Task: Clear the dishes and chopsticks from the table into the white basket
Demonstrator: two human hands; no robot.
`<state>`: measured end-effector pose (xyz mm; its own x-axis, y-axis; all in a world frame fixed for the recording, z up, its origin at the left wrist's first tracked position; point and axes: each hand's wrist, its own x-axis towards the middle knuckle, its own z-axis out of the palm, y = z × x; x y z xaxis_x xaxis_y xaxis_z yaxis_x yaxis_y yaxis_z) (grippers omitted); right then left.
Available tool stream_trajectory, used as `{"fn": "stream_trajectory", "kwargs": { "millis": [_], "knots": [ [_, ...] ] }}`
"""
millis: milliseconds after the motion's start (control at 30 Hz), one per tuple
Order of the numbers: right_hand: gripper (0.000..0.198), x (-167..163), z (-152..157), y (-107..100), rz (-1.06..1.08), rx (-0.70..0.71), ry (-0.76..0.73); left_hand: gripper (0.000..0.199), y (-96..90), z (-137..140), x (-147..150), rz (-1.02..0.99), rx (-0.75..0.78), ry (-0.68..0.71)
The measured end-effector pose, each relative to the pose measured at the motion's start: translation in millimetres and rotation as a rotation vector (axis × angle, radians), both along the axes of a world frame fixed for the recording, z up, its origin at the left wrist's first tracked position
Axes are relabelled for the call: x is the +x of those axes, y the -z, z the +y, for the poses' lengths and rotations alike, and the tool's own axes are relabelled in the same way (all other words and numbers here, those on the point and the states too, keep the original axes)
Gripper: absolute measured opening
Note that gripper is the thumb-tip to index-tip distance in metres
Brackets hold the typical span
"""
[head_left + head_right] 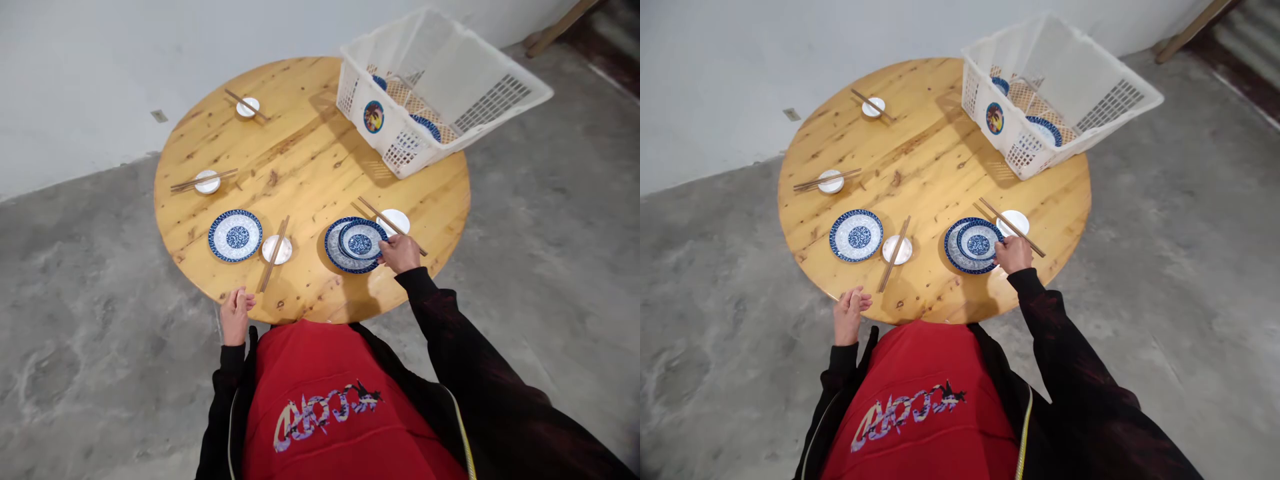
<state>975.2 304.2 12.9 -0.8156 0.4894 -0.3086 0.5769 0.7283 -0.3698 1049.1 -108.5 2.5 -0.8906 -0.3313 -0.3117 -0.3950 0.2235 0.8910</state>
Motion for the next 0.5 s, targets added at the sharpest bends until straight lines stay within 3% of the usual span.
{"fn": "stream_trajectory", "kwargs": {
  "millis": [267, 500],
  "knots": [
    [0.033, -9, 1, -14, -0.033, -0.013, -0.028, 0.038, -1.5, 5, 7, 0.004, 0.041, -0.063],
    [0.036, -18, 16, 9, -0.072, 0.119, -0.016, 0.033, 3.7, 5, 16, -0.034, 0.017, -0.088]
  ]
}}
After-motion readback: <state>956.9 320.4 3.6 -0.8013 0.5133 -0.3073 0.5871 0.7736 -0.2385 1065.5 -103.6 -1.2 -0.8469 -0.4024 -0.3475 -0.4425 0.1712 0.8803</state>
